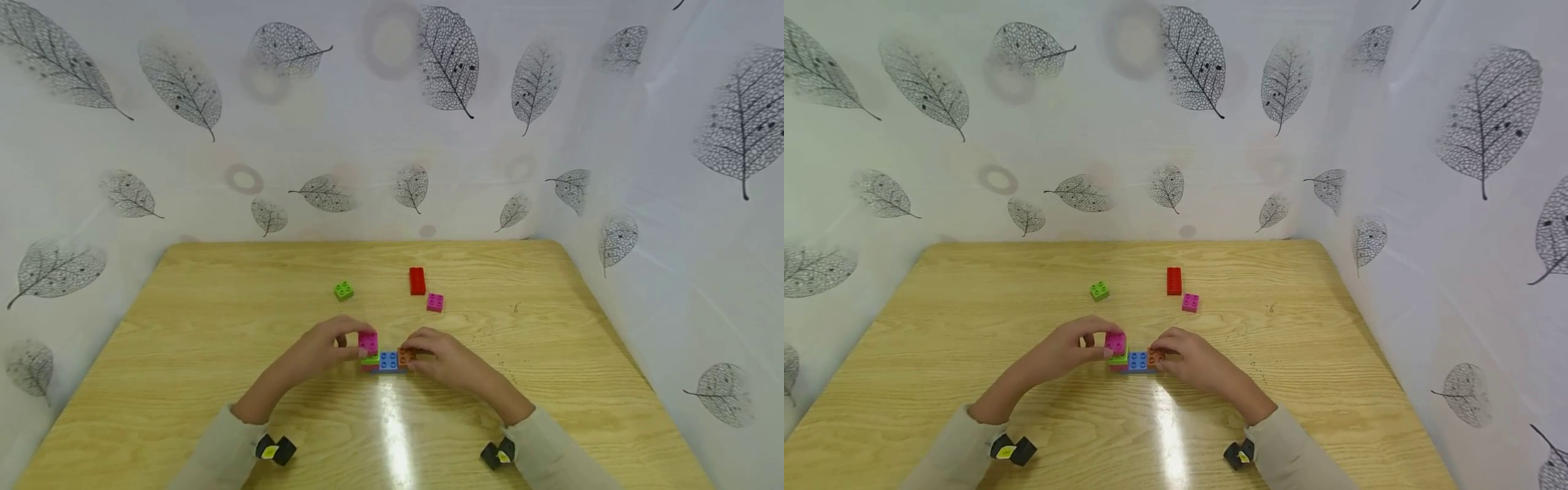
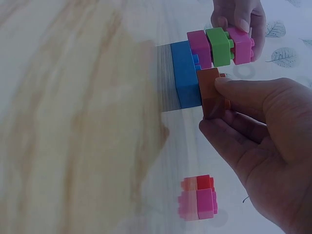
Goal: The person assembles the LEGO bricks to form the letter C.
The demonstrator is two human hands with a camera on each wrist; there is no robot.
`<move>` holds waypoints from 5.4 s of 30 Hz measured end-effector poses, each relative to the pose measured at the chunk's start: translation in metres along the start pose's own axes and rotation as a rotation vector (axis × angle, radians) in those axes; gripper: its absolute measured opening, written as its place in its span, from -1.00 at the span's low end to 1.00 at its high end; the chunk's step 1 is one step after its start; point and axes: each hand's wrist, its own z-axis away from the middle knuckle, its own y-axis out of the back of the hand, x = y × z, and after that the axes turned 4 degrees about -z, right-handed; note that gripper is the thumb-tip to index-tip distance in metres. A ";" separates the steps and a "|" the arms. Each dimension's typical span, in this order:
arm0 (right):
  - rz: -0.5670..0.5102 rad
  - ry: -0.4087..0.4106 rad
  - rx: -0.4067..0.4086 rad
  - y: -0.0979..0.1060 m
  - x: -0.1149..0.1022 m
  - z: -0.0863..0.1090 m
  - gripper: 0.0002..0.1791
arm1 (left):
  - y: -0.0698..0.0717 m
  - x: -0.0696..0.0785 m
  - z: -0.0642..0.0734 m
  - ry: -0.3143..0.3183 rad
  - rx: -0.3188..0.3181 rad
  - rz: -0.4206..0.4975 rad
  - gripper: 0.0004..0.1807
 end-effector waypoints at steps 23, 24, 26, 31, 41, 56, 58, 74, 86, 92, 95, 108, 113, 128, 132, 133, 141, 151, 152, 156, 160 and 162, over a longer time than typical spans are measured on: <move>0.000 0.010 -0.002 0.000 0.000 0.000 -0.67 | -0.003 0.008 0.002 0.062 -0.007 -0.016 -0.64; 0.000 0.010 -0.002 0.000 0.000 0.000 -0.67 | -0.003 0.007 0.002 0.062 -0.006 -0.015 -0.64; 0.001 0.011 -0.001 0.000 0.000 0.000 -0.67 | -0.003 0.007 0.002 0.060 -0.007 -0.011 -0.65; 0.005 0.024 0.005 0.000 0.002 0.000 -0.67 | -0.003 0.004 0.001 0.071 -0.015 0.005 -0.66; 0.002 0.029 0.000 0.000 0.002 0.001 -0.68 | -0.004 0.002 -0.001 0.039 -0.034 0.037 -0.65; -0.006 0.042 0.011 -0.001 0.001 0.000 -0.68 | 0.013 -0.011 -0.004 0.108 0.039 0.088 -0.54; -0.009 0.038 0.010 -0.001 0.001 0.001 -0.68 | 0.016 -0.016 -0.006 0.116 0.058 0.082 -0.52; 0.017 0.060 0.009 0.000 0.005 0.000 -0.65 | 0.034 -0.050 -0.041 0.237 0.224 0.001 -0.53; 0.014 0.082 0.010 -0.002 0.008 0.001 -0.67 | 0.035 -0.078 -0.067 0.291 0.200 -0.119 -0.41; 0.008 0.056 0.007 -0.002 0.006 0.002 -0.65 | 0.034 -0.080 -0.076 0.291 0.165 -0.156 -0.44; 0.001 0.045 0.001 -0.002 0.005 0.001 -0.65 | 0.034 -0.080 -0.077 0.308 0.159 -0.156 -0.45; 0.018 0.039 -0.003 -0.002 0.004 0.002 -0.65 | 0.033 -0.084 -0.076 0.301 0.151 -0.148 -0.49; 0.019 0.040 -0.005 -0.001 0.004 0.001 -0.65 | 0.033 -0.084 -0.070 0.294 0.172 -0.137 -0.48; 0.008 0.026 -0.002 0.000 0.003 0.002 -0.66 | 0.028 -0.052 -0.040 0.251 0.188 -0.021 -0.49; 0.006 0.026 -0.003 -0.001 0.004 0.002 -0.66 | 0.027 -0.040 -0.031 0.212 0.193 -0.022 -0.50; 0.006 0.024 -0.004 -0.001 0.004 0.002 -0.66 | 0.026 -0.037 -0.029 0.201 0.192 -0.016 -0.50; 0.016 0.026 -0.006 -0.002 0.004 0.001 -0.65 | 0.024 -0.015 -0.011 0.118 0.157 0.025 -0.52; 0.014 0.035 -0.009 0.000 0.006 0.001 -0.64 | 0.022 0.012 -0.001 0.042 0.069 0.037 -0.58; 0.012 0.035 -0.011 0.000 0.006 0.001 -0.64 | 0.022 0.013 -0.001 0.039 0.059 0.035 -0.58; 0.012 0.041 -0.011 -0.001 0.006 0.001 -0.65 | 0.020 0.018 0.001 0.029 0.026 0.007 -0.61; 0.016 0.037 -0.008 -0.001 0.005 0.001 -0.65 | 0.017 0.018 0.001 0.028 0.003 -0.039 -0.62; 0.013 0.027 -0.009 -0.001 0.005 0.001 -0.65 | 0.016 0.018 0.000 0.026 -0.008 -0.050 -0.61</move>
